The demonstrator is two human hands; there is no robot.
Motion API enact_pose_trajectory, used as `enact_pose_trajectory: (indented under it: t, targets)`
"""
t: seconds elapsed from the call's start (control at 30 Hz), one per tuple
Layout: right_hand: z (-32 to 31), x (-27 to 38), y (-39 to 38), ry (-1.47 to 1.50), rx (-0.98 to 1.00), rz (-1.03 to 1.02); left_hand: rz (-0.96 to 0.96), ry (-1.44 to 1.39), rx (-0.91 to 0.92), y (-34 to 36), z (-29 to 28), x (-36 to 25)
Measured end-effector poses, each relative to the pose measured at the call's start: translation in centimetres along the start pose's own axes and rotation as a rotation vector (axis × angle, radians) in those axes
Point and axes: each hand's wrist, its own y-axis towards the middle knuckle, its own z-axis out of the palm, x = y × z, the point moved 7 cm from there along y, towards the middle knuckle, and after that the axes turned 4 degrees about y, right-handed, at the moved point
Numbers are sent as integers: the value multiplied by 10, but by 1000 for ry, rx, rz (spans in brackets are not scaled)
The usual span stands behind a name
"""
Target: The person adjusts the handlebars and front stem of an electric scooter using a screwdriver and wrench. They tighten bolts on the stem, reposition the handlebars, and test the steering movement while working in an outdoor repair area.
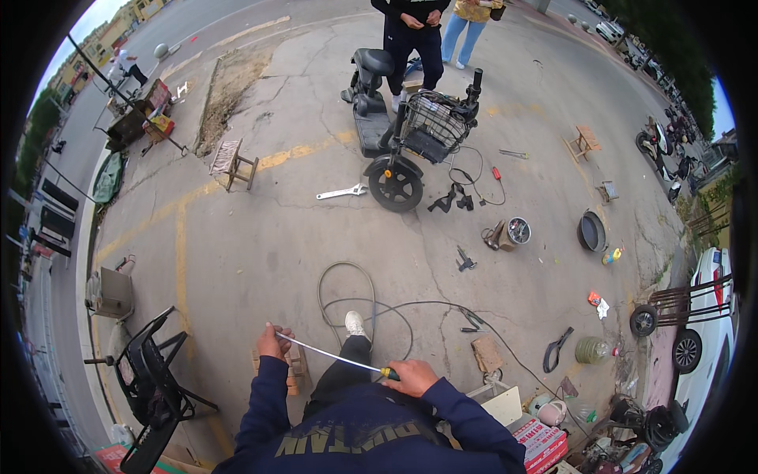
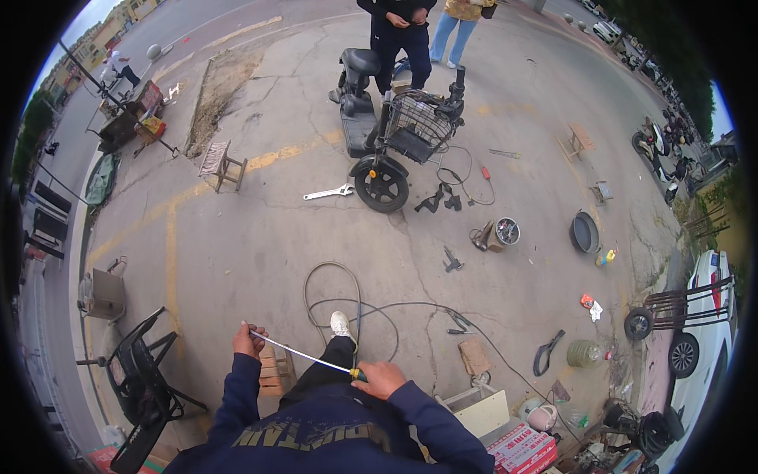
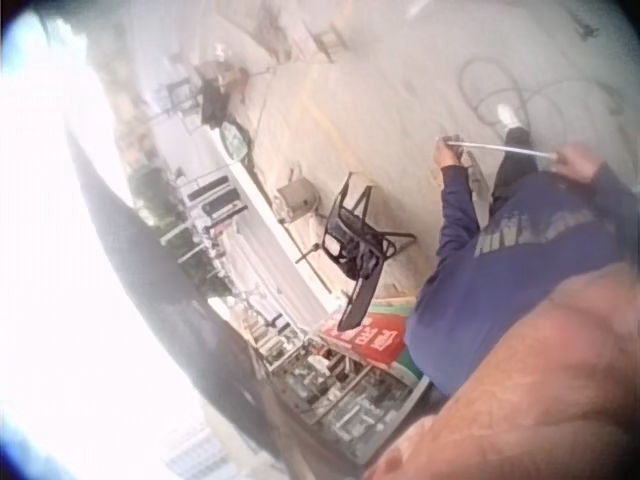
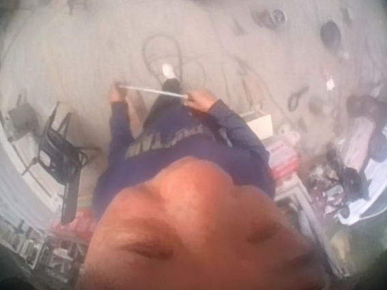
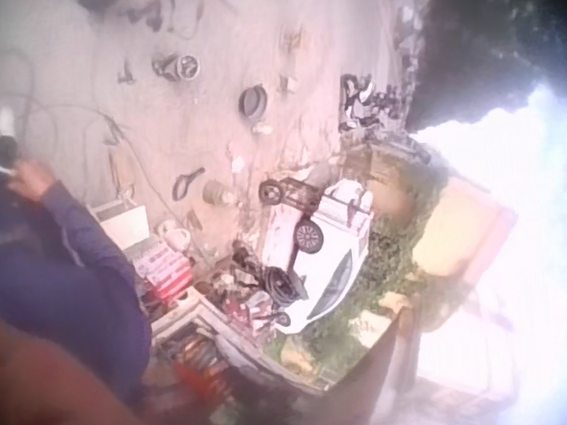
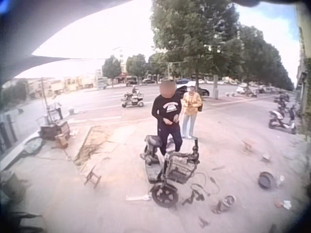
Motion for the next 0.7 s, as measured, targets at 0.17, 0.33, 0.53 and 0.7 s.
enact_pose_trajectory:
  t: [0.17,0.33,0.53,0.7]
  targets:
    - [-65,12,83,21,-78,10,35,2,-66,57,33,-99]
    - [-133,18,173,39,-101,-22,80,-83,-2,114,68,-165]
    - [-189,-33,302,100,-150,-62,139,17,-27,201,135,-257]
    - [-246,-46,444,136,-62,-139,73,22,-170,306,169,-308]
